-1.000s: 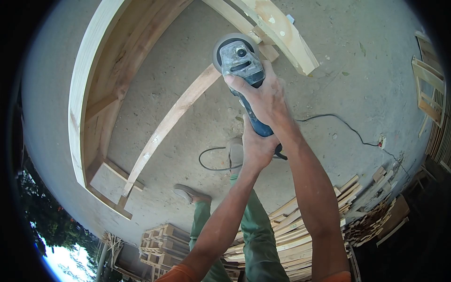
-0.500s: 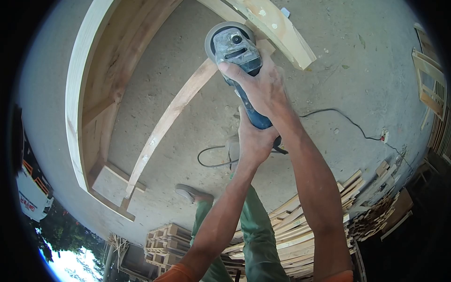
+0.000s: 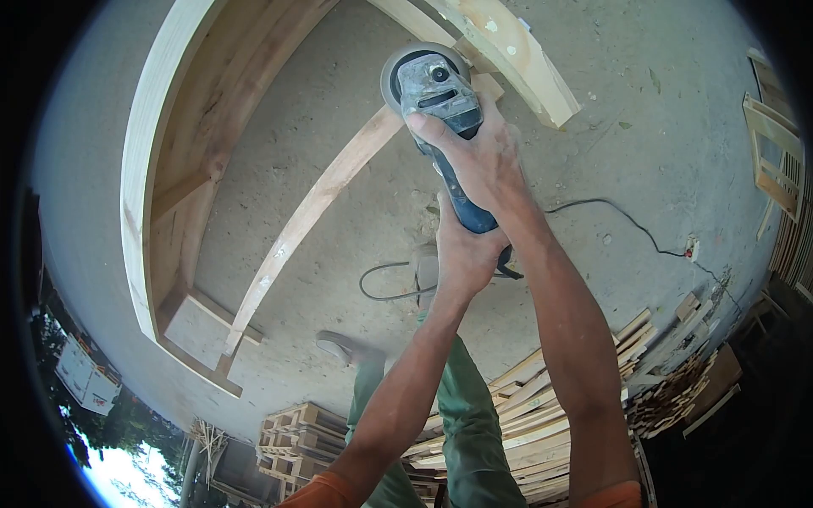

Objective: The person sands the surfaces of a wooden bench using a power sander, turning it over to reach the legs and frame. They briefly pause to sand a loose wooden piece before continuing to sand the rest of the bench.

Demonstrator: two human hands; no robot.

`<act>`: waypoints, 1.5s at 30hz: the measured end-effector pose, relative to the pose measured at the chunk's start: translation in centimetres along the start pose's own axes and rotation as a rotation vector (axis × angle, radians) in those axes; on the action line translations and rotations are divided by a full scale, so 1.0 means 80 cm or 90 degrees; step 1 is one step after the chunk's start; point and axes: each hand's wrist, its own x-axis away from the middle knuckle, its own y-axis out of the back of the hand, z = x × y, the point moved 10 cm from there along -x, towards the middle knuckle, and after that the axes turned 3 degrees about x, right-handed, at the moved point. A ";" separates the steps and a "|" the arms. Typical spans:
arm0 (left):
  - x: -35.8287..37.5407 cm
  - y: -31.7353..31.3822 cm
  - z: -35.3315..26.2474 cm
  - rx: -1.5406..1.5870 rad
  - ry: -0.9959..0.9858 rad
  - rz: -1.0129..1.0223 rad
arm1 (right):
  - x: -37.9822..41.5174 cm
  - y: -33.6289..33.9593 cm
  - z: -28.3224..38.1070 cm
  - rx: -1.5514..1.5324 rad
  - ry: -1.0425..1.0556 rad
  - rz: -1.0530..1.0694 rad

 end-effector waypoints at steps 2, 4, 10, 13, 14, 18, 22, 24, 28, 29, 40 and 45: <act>0.004 -0.001 0.008 0.003 0.014 0.011 | 0.003 0.001 -0.004 0.014 -0.005 -0.005; 0.010 -0.002 0.018 0.007 0.020 0.017 | 0.009 0.000 -0.014 -0.031 0.007 -0.002; 0.018 0.004 0.010 -0.017 -0.042 -0.023 | 0.015 -0.003 -0.016 0.008 0.000 0.012; 0.002 0.002 -0.003 -0.040 -0.045 -0.007 | 0.002 0.000 -0.005 0.003 0.020 -0.004; 0.003 0.002 -0.002 -0.029 -0.021 0.003 | 0.001 0.002 -0.007 0.012 0.011 -0.009; 0.006 -0.003 0.005 -0.008 0.009 0.013 | 0.004 0.006 -0.015 -0.006 -0.013 -0.016; 0.020 -0.002 0.009 -0.037 0.043 0.028 | 0.014 0.007 -0.026 0.008 -0.016 -0.025; 0.022 -0.002 0.009 -0.005 0.034 0.020 | 0.017 0.006 -0.024 -0.026 -0.002 -0.031; 0.011 0.000 0.006 -0.008 0.027 0.030 | 0.010 0.005 -0.017 -0.024 -0.016 -0.030; 0.007 0.000 0.000 -0.012 0.013 0.025 | 0.005 0.005 -0.014 -0.010 -0.007 -0.031; 0.018 0.001 0.016 -0.052 -0.020 0.024 | 0.022 0.008 -0.033 -0.033 -0.028 -0.040; 0.003 0.004 0.005 -0.050 -0.004 0.043 | 0.006 0.005 -0.023 -0.019 -0.040 -0.037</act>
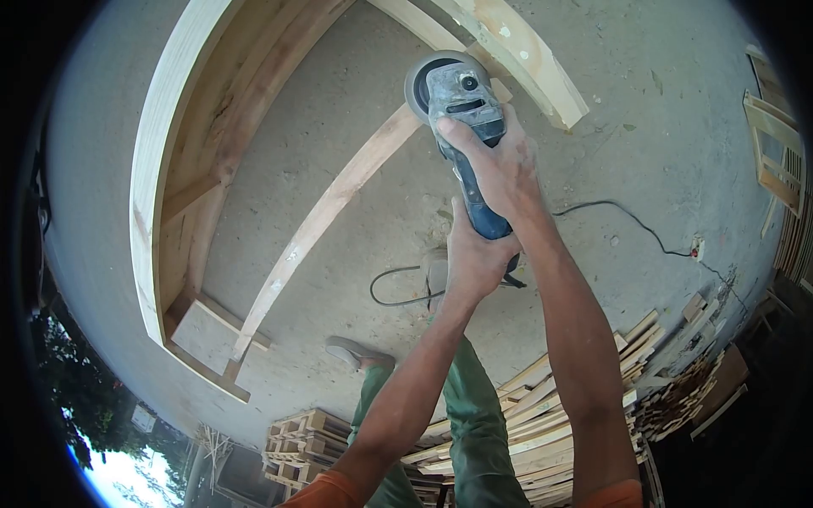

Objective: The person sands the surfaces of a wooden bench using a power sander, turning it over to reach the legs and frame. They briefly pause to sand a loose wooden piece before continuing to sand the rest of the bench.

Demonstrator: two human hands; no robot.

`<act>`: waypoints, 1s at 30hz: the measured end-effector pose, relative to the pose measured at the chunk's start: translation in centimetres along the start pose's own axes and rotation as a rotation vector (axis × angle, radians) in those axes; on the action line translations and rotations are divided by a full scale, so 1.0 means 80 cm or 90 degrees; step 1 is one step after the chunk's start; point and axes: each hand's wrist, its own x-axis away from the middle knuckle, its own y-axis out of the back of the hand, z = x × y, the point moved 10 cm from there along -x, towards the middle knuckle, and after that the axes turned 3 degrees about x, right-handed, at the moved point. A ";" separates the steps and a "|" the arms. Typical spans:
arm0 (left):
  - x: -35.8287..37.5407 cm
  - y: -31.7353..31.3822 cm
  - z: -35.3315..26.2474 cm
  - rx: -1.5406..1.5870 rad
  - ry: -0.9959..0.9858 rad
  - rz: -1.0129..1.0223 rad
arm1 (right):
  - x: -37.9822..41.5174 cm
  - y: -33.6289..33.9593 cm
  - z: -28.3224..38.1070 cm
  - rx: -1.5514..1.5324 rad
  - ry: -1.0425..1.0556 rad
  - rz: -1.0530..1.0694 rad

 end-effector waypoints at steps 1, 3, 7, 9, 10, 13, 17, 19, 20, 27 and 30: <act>0.003 0.001 0.005 -0.002 0.003 0.001 | 0.005 -0.003 -0.002 -0.001 -0.003 -0.001; 0.009 0.009 0.016 0.004 0.011 -0.025 | 0.015 -0.014 0.002 -0.010 0.014 0.022; 0.031 0.029 0.032 0.041 -0.005 -0.043 | 0.041 -0.041 -0.003 0.023 0.016 0.068; 0.027 0.029 0.030 0.020 0.015 -0.028 | 0.036 -0.038 -0.002 0.006 0.029 0.051; 0.025 0.028 0.027 -0.001 0.041 -0.015 | 0.033 -0.036 0.000 -0.010 0.036 0.036; 0.009 0.023 0.010 0.024 0.040 0.005 | 0.014 -0.029 0.011 0.002 0.014 0.048; 0.030 0.038 0.048 0.093 -0.018 -0.034 | 0.040 -0.057 -0.005 0.044 0.041 0.072; 0.040 0.047 0.053 0.100 -0.022 -0.034 | 0.059 -0.074 -0.007 0.056 0.055 0.086; 0.042 0.053 0.056 0.107 -0.027 -0.036 | 0.059 -0.075 -0.005 0.055 0.056 0.088; 0.029 0.046 0.036 0.038 -0.023 -0.036 | 0.043 -0.056 0.000 0.018 0.027 0.046; 0.055 0.060 0.074 0.111 -0.020 -0.058 | 0.080 -0.090 0.000 0.061 0.070 0.082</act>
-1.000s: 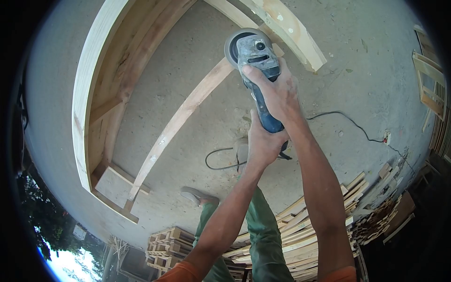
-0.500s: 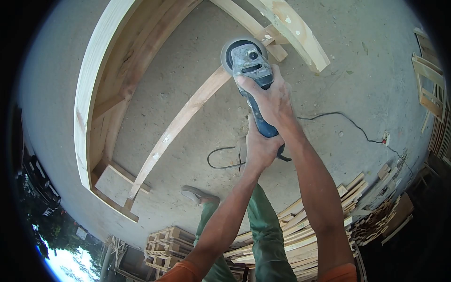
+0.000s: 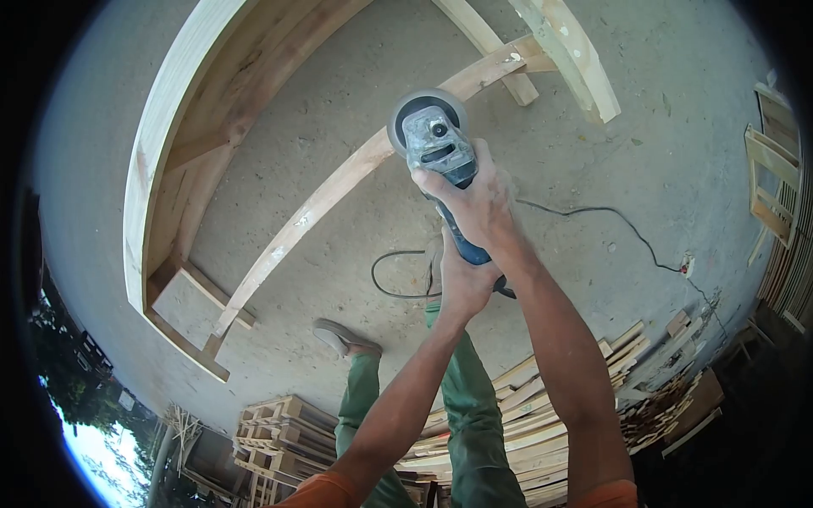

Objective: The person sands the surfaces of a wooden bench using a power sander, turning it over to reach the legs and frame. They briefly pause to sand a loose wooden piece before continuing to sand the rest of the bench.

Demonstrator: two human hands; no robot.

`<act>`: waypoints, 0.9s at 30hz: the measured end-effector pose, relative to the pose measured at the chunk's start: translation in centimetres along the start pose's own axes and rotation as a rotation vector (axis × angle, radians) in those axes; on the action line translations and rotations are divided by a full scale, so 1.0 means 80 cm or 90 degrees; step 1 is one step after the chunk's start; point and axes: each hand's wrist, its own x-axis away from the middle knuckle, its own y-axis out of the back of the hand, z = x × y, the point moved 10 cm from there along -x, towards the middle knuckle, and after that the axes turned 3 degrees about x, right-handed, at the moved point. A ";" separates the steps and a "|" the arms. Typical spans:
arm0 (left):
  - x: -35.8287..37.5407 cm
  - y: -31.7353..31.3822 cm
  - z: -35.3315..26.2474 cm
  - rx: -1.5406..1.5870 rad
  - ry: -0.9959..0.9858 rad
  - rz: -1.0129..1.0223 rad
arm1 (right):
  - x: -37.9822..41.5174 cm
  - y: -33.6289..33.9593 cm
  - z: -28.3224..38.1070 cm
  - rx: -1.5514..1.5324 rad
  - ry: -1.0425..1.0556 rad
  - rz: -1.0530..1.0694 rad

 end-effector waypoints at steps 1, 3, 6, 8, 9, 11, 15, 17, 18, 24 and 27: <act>0.001 0.014 -0.002 0.045 -0.055 -0.026 | 0.006 -0.019 0.004 0.054 0.013 0.025; 0.005 0.035 0.001 0.052 -0.062 -0.051 | 0.011 -0.037 0.012 0.098 0.010 0.040; -0.007 0.031 -0.016 -0.007 0.036 0.021 | -0.007 -0.020 0.017 0.010 0.011 -0.016; -0.008 0.037 -0.012 -0.029 0.024 0.004 | -0.004 -0.030 0.020 -0.027 -0.001 -0.008; -0.002 0.045 -0.007 -0.014 0.003 -0.021 | 0.002 -0.040 0.019 0.006 0.010 0.011; 0.015 0.061 0.010 0.044 -0.029 -0.052 | 0.024 -0.063 0.019 0.036 0.052 0.042; 0.032 0.082 0.034 0.062 -0.013 -0.070 | 0.047 -0.089 0.022 0.069 0.090 0.038; 0.022 0.078 0.011 0.051 0.001 -0.046 | 0.031 -0.074 0.029 0.055 0.063 0.027; 0.017 0.073 0.009 0.035 0.023 -0.021 | 0.029 -0.067 0.024 0.038 0.027 0.015; 0.035 0.072 0.027 0.017 -0.031 -0.056 | 0.047 -0.078 0.010 0.092 0.076 0.040; 0.036 0.088 0.020 0.077 -0.050 -0.089 | 0.053 -0.087 0.027 0.123 0.091 0.015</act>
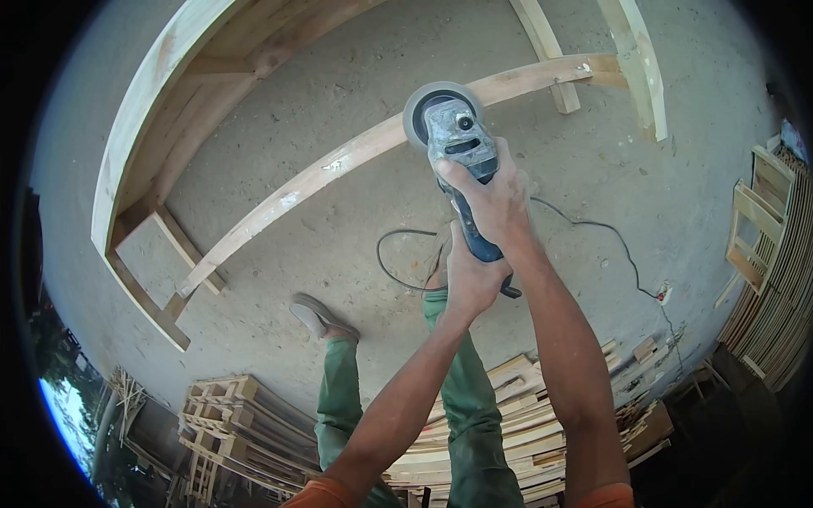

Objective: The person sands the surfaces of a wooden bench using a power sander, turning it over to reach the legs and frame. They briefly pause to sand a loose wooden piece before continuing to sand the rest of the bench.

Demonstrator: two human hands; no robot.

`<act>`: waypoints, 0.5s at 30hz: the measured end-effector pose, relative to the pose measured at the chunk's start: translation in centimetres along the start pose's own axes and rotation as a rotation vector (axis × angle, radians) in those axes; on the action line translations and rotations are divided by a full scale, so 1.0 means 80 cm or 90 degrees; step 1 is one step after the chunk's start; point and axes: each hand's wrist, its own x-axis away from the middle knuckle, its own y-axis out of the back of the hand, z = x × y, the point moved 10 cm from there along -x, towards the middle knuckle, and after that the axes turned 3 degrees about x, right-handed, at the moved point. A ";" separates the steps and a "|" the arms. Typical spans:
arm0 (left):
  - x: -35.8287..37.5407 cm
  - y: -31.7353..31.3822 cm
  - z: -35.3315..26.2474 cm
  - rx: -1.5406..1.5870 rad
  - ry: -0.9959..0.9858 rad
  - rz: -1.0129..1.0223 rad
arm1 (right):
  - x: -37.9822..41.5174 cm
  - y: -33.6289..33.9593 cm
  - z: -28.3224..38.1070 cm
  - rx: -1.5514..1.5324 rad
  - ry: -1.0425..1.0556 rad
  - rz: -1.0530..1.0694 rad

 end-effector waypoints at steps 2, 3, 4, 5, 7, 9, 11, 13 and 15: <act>-0.010 -0.017 -0.003 -0.021 0.030 0.035 | -0.011 0.020 -0.009 -0.037 -0.034 -0.012; -0.013 -0.032 0.000 -0.035 0.061 0.067 | -0.016 0.033 -0.020 -0.066 -0.066 -0.020; -0.018 -0.047 -0.005 -0.058 0.030 0.061 | -0.025 0.044 -0.028 -0.067 -0.066 -0.019; -0.022 -0.063 -0.003 -0.057 0.030 0.062 | -0.033 0.064 -0.036 -0.054 -0.057 -0.044; -0.030 -0.097 -0.012 -0.036 0.056 0.085 | -0.051 0.096 -0.048 -0.037 -0.052 -0.073; -0.042 -0.126 -0.016 -0.039 0.073 0.095 | -0.070 0.120 -0.052 -0.031 -0.072 -0.060; -0.052 -0.153 -0.030 -0.059 0.031 0.091 | -0.083 0.145 -0.053 -0.028 -0.071 -0.075; -0.055 -0.173 -0.024 -0.088 0.055 0.106 | -0.090 0.162 -0.060 -0.030 -0.114 -0.069; -0.051 -0.177 -0.024 -0.099 0.046 0.093 | -0.095 0.154 -0.074 -0.061 -0.120 -0.034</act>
